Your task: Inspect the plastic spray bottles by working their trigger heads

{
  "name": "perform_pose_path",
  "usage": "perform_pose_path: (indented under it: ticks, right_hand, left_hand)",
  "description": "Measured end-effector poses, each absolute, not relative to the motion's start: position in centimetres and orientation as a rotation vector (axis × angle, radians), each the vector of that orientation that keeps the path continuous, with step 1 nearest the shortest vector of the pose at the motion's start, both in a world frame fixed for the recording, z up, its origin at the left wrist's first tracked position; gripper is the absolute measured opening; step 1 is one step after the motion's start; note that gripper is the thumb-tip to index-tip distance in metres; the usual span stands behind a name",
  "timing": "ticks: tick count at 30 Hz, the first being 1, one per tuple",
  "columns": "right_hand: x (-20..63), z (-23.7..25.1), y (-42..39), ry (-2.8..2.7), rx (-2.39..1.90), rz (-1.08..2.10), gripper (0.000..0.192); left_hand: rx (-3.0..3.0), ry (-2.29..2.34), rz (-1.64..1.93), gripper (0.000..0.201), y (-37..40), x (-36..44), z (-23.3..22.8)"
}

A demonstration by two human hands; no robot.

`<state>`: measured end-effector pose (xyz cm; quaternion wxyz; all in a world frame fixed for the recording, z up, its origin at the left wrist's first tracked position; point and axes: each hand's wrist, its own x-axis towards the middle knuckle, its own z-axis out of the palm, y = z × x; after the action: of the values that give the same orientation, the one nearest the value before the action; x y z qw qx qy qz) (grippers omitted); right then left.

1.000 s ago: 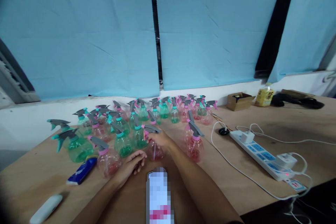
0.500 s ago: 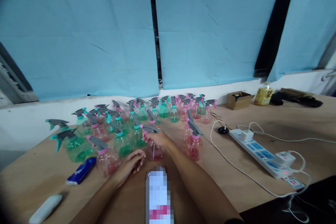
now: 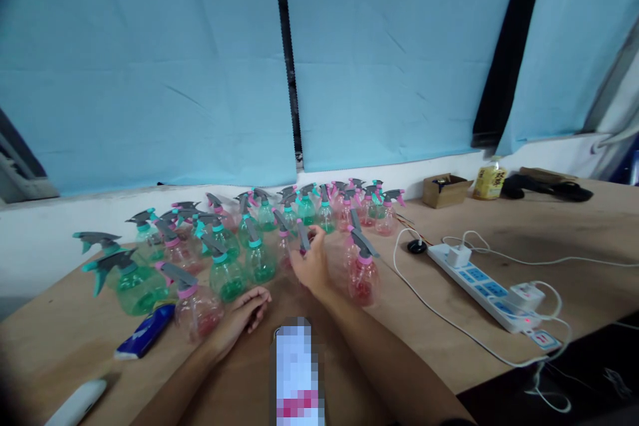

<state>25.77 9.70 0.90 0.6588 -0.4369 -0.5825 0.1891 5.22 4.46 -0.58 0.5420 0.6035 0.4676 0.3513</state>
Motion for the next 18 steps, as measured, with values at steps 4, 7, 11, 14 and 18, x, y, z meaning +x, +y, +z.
perform_pose_path:
  ticks: [4,7,11,14,18]
  right_hand:
    - [26.5,-0.2,10.4,-1.307,-1.159,0.109,0.065]
    - [26.7,-0.7,10.8,-1.342,-1.255,-0.097,0.064]
    - [26.9,-1.1,11.2,-1.364,-1.332,-0.15,0.065]
    - [27.0,-1.6,11.7,-1.357,-1.316,-0.128,0.062]
    - [27.2,-2.2,12.1,-1.338,-1.292,-0.127,0.064]
  left_hand:
    - [1.442,1.106,0.831,0.029,4.4,5.3,-0.5]
    - [1.446,1.098,0.827,0.03,4.4,5.3,-0.5]
    - [1.451,1.097,0.829,0.029,4.2,5.3,-0.3]
    - [1.444,1.104,0.828,0.03,4.1,5.4,-0.1]
    - [1.452,1.099,0.821,0.031,4.3,5.4,-0.2]
